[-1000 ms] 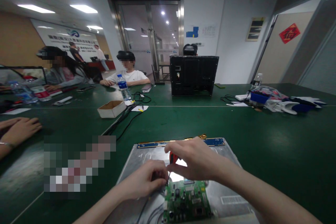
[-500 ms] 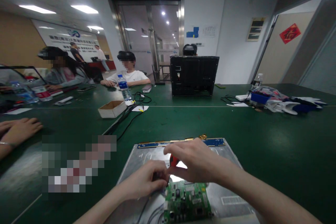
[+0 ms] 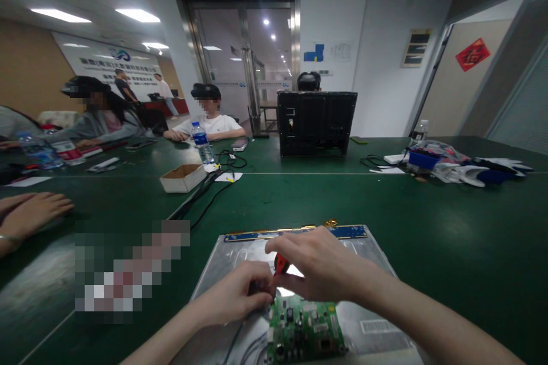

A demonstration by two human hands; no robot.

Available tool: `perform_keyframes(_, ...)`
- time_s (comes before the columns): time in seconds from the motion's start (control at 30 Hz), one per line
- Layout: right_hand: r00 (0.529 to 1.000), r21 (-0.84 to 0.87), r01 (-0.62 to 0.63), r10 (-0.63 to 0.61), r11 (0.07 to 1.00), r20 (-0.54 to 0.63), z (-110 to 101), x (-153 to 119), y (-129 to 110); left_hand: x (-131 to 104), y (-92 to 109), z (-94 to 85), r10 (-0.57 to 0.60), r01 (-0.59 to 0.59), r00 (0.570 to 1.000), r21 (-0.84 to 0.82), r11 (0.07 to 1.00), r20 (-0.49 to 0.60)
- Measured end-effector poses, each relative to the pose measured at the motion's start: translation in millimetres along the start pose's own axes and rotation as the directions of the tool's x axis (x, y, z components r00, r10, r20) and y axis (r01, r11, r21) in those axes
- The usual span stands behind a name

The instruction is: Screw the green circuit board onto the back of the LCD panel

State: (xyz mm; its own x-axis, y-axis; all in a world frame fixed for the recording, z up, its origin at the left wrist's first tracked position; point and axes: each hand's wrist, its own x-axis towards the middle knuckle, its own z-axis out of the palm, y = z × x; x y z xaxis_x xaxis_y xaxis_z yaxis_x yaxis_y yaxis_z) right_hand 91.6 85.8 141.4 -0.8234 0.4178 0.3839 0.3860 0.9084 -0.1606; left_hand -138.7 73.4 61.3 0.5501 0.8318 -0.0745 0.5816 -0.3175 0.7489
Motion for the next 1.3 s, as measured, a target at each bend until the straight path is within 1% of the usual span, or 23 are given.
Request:
perform_keyframes(0.13, 1.000, -0.003, 0.015, -0.015, 1.000, 0.000, 0, 0, 0, 1, 2, -1.3, 0.000, 0.000, 1.000, 0.024, 1.000, 0.003)
perform_keyframes(0.27, 1.000, 0.042, 0.030, -0.030, 0.999, 0.008, -5, -2, -2, 0, -1, 1.9, 0.033, -0.032, 0.999, -0.042, 0.999, 0.026)
perform_keyframes(0.37, 1.000, 0.034, 0.025, -0.025, 0.999, 0.012, -7, -2, -4, 0, -3, 4.0, 0.035, -0.034, 0.999, -0.070, 0.997, 0.019)
perform_keyframes(0.53, 1.000, -0.016, -0.005, 0.005, 1.000, -0.009, -4, 1, -4, 0, -1, 2.7, 0.007, -0.006, 1.000, -0.046, 0.999, 0.022)
perform_keyframes(0.63, 1.000, -0.039, -0.008, 0.008, 0.999, 0.002, -2, 1, -2, 1, 3, 1.2, 0.007, -0.007, 1.000, -0.036, 0.999, 0.019)
perform_keyframes(0.87, 1.000, 0.056, 0.016, -0.017, 0.998, 0.020, -8, -2, -4, 0, 1, 2.7, 0.001, 0.001, 1.000, -0.062, 0.998, 0.029)
perform_keyframes(1.03, 1.000, 0.046, 0.010, -0.011, 0.999, 0.020, -10, -1, -7, 0, -2, 4.1, 0.016, -0.015, 1.000, -0.046, 0.999, 0.004)
perform_keyframes(1.2, 1.000, 0.012, 0.000, 0.000, 1.000, -0.003, -5, -1, -4, 0, 0, 1.2, 0.002, -0.002, 1.000, 0.021, 1.000, 0.006)
perform_keyframes(1.3, 1.000, 0.002, -0.006, 0.006, 1.000, -0.015, -2, -1, -2, 0, 1, 0.9, 0.002, -0.002, 1.000, 0.015, 1.000, -0.006)
